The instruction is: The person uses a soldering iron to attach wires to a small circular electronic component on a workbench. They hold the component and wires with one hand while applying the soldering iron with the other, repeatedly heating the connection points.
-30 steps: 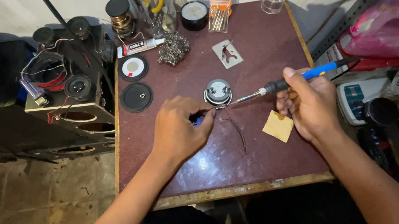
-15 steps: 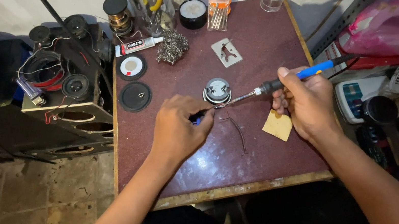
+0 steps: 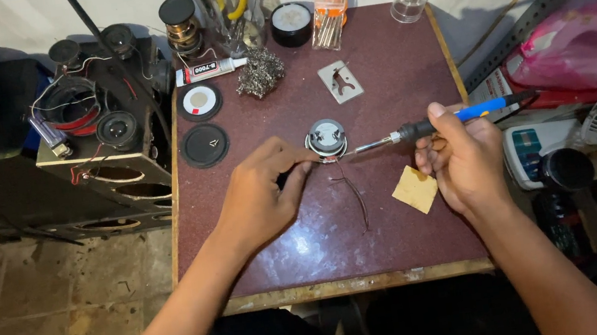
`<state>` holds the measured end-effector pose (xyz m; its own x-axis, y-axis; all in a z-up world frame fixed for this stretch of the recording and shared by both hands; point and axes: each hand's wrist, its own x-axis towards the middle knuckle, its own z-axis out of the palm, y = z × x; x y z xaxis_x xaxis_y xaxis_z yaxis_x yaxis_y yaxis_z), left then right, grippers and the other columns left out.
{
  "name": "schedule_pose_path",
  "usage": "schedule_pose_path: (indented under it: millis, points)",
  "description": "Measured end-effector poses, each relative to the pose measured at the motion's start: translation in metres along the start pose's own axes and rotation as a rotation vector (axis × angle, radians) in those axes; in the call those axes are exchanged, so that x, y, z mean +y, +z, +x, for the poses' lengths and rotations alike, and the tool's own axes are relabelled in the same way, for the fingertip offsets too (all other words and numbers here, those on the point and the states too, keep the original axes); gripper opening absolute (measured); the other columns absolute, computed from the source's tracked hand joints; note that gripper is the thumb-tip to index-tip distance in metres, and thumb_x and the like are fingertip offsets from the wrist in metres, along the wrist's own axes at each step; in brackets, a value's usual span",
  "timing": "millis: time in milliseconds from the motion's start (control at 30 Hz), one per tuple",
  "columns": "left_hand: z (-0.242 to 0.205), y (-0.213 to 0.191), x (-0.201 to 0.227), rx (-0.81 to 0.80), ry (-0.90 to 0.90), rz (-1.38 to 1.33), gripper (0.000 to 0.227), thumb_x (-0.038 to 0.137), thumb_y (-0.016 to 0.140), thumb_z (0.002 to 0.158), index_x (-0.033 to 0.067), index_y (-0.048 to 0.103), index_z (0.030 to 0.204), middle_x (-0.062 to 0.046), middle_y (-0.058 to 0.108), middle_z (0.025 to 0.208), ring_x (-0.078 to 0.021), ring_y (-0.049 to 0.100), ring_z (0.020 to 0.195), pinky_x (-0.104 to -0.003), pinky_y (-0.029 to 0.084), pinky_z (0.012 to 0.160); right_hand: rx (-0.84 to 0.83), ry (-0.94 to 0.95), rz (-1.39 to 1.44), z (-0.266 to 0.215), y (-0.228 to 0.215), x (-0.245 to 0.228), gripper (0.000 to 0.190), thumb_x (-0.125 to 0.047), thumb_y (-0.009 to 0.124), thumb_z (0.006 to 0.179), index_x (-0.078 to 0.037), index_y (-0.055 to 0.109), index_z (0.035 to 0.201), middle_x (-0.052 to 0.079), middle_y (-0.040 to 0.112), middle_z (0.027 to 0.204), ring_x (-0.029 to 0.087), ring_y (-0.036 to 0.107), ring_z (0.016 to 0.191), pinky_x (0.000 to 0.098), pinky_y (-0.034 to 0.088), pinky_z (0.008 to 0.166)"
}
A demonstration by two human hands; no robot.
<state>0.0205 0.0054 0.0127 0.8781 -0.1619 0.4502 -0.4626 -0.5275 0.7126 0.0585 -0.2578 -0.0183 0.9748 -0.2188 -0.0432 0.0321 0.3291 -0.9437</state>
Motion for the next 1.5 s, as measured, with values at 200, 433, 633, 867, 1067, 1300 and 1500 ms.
schedule_pose_path:
  millis: [200,433,633,867,1067,1300,1500]
  points:
    - [-0.003,0.007,0.004,0.041,0.051,-0.037,0.012,0.009,0.072,0.092,0.0148,0.080,0.100,-0.008,0.070,0.081,-0.0322,0.072,0.079,-0.037,0.058,0.073,-0.035,-0.119,0.080,-0.008,0.002,-0.009,0.026,-0.021,0.070,0.100,0.000,0.067,0.116,0.022,0.072,0.080,0.021,0.070,0.052,0.0246,0.058,0.043]
    - [0.002,0.009,-0.012,-0.015,0.125,0.127,0.011,0.014,0.073,0.092,0.0166,0.080,0.100,-0.008,0.072,0.082,-0.0345,0.072,0.081,-0.040,0.057,0.075,-0.194,-0.155,0.116,-0.011,-0.007,-0.009,0.035,-0.012,0.067,0.098,0.002,0.061,0.129,0.024,0.072,0.088,0.020,0.067,0.057,0.0230,0.054,0.044]
    - [0.019,0.000,-0.026,-0.100,0.308,0.262,0.012,0.009,0.072,0.088,0.0112,0.078,0.099,-0.013,0.070,0.086,-0.0396,0.070,0.083,-0.046,0.057,0.075,-0.170,-0.117,0.090,0.007,-0.023,0.004,0.033,-0.020,0.069,0.100,0.004,0.062,0.122,0.017,0.066,0.072,0.019,0.065,0.050,0.0261,0.052,0.038]
    - [0.023,0.008,-0.044,-0.210,0.366,0.299,0.019,0.013,0.067,0.093,0.0137,0.076,0.110,-0.011,0.067,0.098,-0.0425,0.068,0.089,-0.050,0.058,0.076,-0.191,0.028,0.040,0.008,-0.009,0.003,0.030,-0.028,0.065,0.102,0.002,0.062,0.107,0.018,0.066,0.069,0.025,0.068,0.051,0.0307,0.053,0.035]
    - [0.028,0.011,-0.044,-0.233,0.416,0.319,0.018,0.014,0.065,0.096,0.0138,0.075,0.112,-0.009,0.063,0.099,-0.0378,0.068,0.091,-0.045,0.058,0.078,-0.218,0.048,-0.019,0.012,-0.007,0.003,0.028,-0.028,0.066,0.101,0.000,0.062,0.105,0.017,0.065,0.069,0.025,0.067,0.050,0.0308,0.054,0.036]
    - [0.030,0.015,-0.047,-0.237,0.512,0.355,0.015,0.013,0.063,0.096,0.0100,0.072,0.108,-0.010,0.059,0.097,-0.0369,0.067,0.086,-0.044,0.056,0.083,-0.199,0.052,-0.007,0.016,-0.006,0.004,0.026,-0.027,0.067,0.100,-0.002,0.061,0.103,0.016,0.064,0.067,0.024,0.067,0.048,0.0312,0.053,0.035]
    - [0.039,0.009,-0.037,-0.261,0.612,0.451,0.009,0.013,0.068,0.093,0.0094,0.072,0.100,-0.007,0.056,0.089,-0.0278,0.066,0.072,-0.037,0.052,0.087,-0.219,0.030,-0.050,0.015,-0.004,0.003,0.025,-0.025,0.066,0.101,-0.001,0.059,0.102,0.017,0.064,0.066,0.024,0.067,0.049,0.0312,0.052,0.036]
